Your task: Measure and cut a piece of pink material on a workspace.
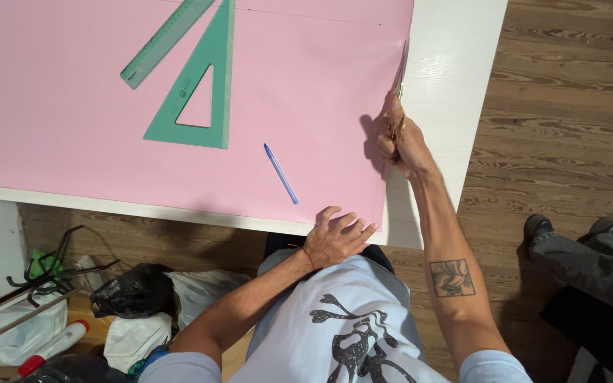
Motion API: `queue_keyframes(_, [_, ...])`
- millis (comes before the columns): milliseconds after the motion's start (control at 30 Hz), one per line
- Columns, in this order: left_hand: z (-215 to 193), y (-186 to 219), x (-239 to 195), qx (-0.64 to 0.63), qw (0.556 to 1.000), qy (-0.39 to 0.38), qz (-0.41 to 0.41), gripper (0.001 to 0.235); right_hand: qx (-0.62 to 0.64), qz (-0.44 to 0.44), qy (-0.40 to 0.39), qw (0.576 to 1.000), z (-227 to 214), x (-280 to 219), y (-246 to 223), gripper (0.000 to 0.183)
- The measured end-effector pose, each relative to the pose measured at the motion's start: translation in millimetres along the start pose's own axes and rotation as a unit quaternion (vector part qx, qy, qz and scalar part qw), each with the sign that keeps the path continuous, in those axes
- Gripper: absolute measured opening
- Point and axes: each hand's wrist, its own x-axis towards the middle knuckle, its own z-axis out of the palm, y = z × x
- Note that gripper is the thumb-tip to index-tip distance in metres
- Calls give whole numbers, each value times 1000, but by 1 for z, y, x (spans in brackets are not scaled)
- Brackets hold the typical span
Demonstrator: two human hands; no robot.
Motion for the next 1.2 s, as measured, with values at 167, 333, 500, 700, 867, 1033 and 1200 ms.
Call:
queue_keyframes(167, [-1,-1,1,-7,1000,-4,0,54,6,-9,1,1000,2,0,-2,58])
queue_keyframes(333, [-2,0,1,-5,1000,-6,1,52,-4,-12,-4,1000,3,0,-2,58])
queue_keyframes(500, [0,1,-1,-7,1000,4,-1,49,1,1,-5,1000,-2,8,-8,58])
queue_keyframes(700, [0,0,1,-8,1000,10,1,49,-12,1,-4,1000,-3,13,-12,58])
queue_keyframes(867, [3,1,-2,-7,1000,11,0,49,-5,-22,-20,1000,-7,17,-7,58])
queue_keyframes(1033, [1,1,0,-9,1000,14,3,48,3,-15,-15,1000,-8,19,-11,57])
queue_keyframes(1200, [3,2,-2,-5,1000,20,2,46,-2,-6,-14,1000,-8,25,-24,59])
